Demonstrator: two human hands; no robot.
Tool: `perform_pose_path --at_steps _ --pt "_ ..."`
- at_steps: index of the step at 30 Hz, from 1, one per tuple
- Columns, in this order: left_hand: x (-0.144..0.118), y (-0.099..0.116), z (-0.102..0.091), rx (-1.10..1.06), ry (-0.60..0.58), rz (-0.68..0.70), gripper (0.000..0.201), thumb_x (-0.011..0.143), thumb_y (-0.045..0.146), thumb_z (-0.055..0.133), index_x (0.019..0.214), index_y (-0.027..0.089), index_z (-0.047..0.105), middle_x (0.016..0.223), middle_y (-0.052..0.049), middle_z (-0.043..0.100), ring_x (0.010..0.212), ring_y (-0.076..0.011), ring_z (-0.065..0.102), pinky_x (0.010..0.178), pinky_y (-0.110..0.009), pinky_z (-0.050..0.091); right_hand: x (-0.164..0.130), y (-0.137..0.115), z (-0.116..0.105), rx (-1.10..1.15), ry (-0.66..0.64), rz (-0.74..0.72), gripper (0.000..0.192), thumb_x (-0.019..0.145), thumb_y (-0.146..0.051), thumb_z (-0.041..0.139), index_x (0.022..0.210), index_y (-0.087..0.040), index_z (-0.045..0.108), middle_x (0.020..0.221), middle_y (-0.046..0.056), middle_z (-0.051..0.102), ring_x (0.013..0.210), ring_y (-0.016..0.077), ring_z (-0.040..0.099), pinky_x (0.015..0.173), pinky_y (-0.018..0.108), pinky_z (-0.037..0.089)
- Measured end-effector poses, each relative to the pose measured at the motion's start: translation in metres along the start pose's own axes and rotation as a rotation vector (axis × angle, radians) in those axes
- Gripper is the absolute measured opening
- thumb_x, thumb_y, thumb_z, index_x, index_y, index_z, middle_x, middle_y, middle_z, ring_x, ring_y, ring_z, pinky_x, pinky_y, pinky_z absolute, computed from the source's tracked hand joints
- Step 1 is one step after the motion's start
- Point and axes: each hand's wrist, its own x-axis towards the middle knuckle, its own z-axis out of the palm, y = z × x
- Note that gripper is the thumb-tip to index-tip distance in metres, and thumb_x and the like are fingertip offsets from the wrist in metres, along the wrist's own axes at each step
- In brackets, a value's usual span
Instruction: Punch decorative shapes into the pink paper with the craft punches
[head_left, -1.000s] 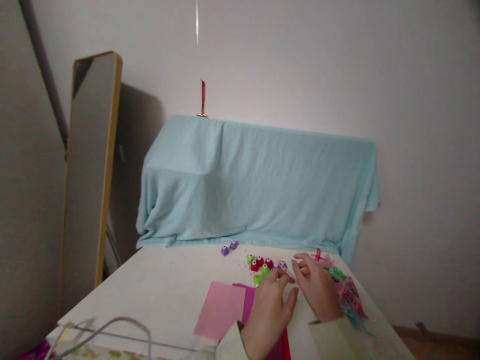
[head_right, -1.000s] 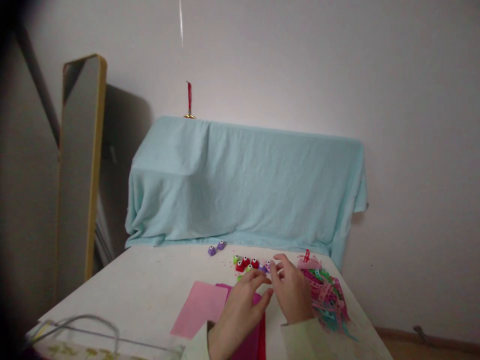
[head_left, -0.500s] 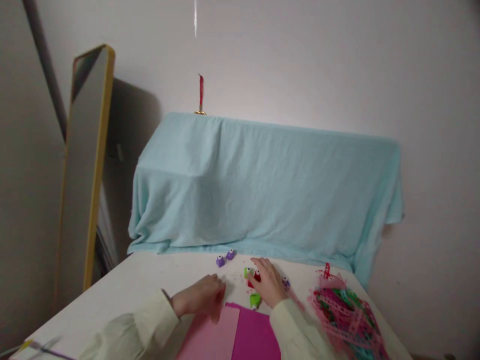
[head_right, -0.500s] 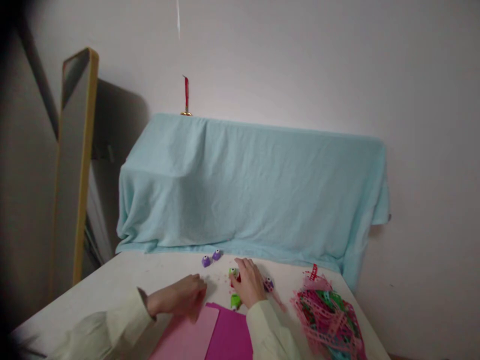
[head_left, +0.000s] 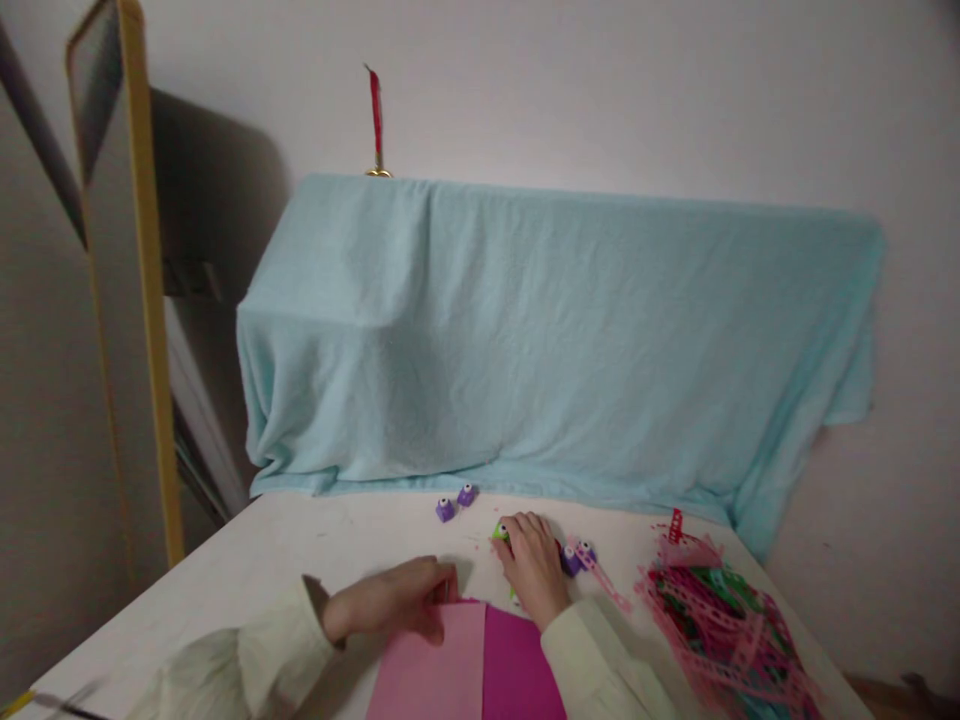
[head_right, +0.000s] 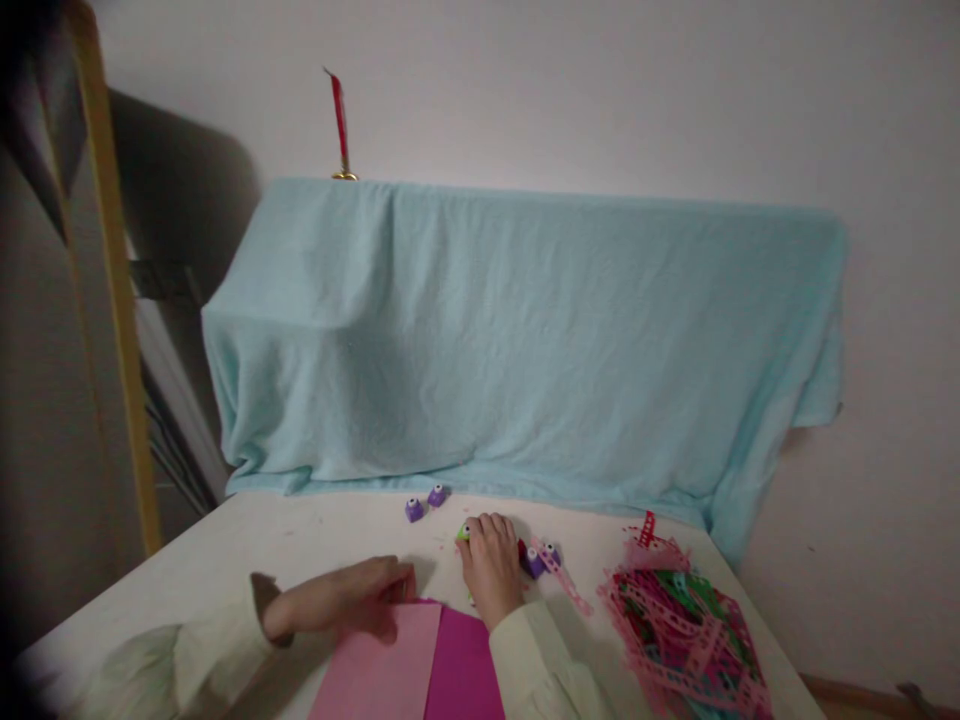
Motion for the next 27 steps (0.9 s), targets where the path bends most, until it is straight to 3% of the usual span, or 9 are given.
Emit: perform_pose_path --at_steps 3,4,6,9,13,16,19,23,27 --pt "0.013 0.01 -0.017 -0.188 -0.049 0.037 0.031 0.069 0.047 0.069 0.078 0.019 0.066 0.073 -0.001 0.059 0.07 -0.0176 0.051 0.063 -0.024 0.038 0.003 -0.008 -0.013 0.218 0.15 0.039 0.019 0.09 -0.027 0.053 0.104 -0.02 0.062 0.099 0.009 0.064 0.098 0.0246 0.055 0.089 0.037 0.041" --pt "0.019 0.013 -0.021 -0.304 -0.125 0.031 0.033 0.072 0.05 0.067 0.081 0.018 0.067 0.074 -0.002 0.06 0.07 -0.0176 0.053 0.062 -0.024 0.039 0.004 -0.01 -0.018 0.326 0.212 0.071 0.021 0.09 -0.03 0.052 0.106 -0.02 0.062 0.102 0.01 0.063 0.099 0.0245 0.056 0.089 0.037 0.043" --pt "0.032 0.015 -0.02 -0.521 -0.181 0.001 0.037 0.07 0.052 0.069 0.083 0.018 0.069 0.076 -0.002 0.063 0.07 -0.0174 0.056 0.063 -0.024 0.04 0.003 -0.012 -0.024 0.576 0.288 0.153 0.027 0.089 -0.036 0.054 0.109 -0.02 0.062 0.107 0.01 0.063 0.096 0.0233 0.058 0.086 0.036 0.045" --pt "0.053 0.008 0.001 -0.794 -0.146 0.003 0.041 0.07 0.05 0.071 0.089 0.014 0.071 0.083 -0.006 0.066 0.07 -0.0164 0.059 0.068 -0.025 0.042 -0.001 -0.011 -0.026 0.96 0.279 0.295 0.036 0.085 -0.041 0.06 0.114 -0.018 0.06 0.108 0.01 0.064 0.091 0.0217 0.061 0.082 0.033 0.048" --pt "0.07 -0.008 0.033 -0.983 0.037 0.011 0.042 0.078 0.05 0.065 0.085 0.008 0.069 0.076 -0.007 0.066 0.06 -0.0125 0.055 0.059 -0.023 0.039 -0.007 -0.007 -0.021 1.276 0.233 0.435 0.047 0.082 -0.045 0.063 0.119 -0.016 0.059 0.088 0.006 0.067 0.078 0.0194 0.063 0.071 0.03 0.05" --pt "0.073 -0.011 0.039 -0.997 0.114 0.015 0.041 0.073 0.047 0.071 0.084 0.007 0.068 0.073 -0.006 0.065 0.057 -0.0117 0.054 0.055 -0.022 0.037 -0.007 -0.007 -0.02 1.376 0.232 0.475 0.045 0.081 -0.046 0.064 0.114 -0.015 0.061 0.076 0.004 0.064 0.067 0.0164 0.06 0.061 0.027 0.048" --pt "0.072 -0.007 0.035 -1.0 0.119 0.023 0.04 0.07 0.041 0.075 0.094 0.01 0.067 0.081 -0.007 0.067 0.062 -0.0135 0.058 0.059 -0.023 0.04 -0.005 -0.006 -0.021 1.402 0.195 0.467 0.039 0.08 -0.046 0.066 0.104 -0.016 0.062 0.07 0.001 0.06 0.059 0.0128 0.055 0.053 0.023 0.044" --pt "0.071 -0.004 0.032 -0.935 0.149 -0.007 0.033 0.072 0.042 0.073 0.08 0.01 0.067 0.069 -0.003 0.065 0.054 -0.0109 0.053 0.053 -0.022 0.035 -0.004 -0.004 -0.023 1.367 0.165 0.398 0.029 0.08 -0.044 0.066 0.092 -0.019 0.057 0.07 0.0 0.06 0.05 0.0089 0.048 0.047 0.02 0.038" --pt "0.071 -0.007 0.033 -0.916 0.157 0.003 0.034 0.074 0.043 0.071 0.078 0.01 0.064 0.069 -0.004 0.063 0.053 -0.0108 0.051 0.05 -0.021 0.032 -0.007 -0.005 -0.026 1.312 0.117 0.449 0.029 0.083 -0.047 0.061 0.082 -0.02 0.049 0.052 -0.008 0.048 0.035 0.005 0.03 0.034 0.017 0.019"
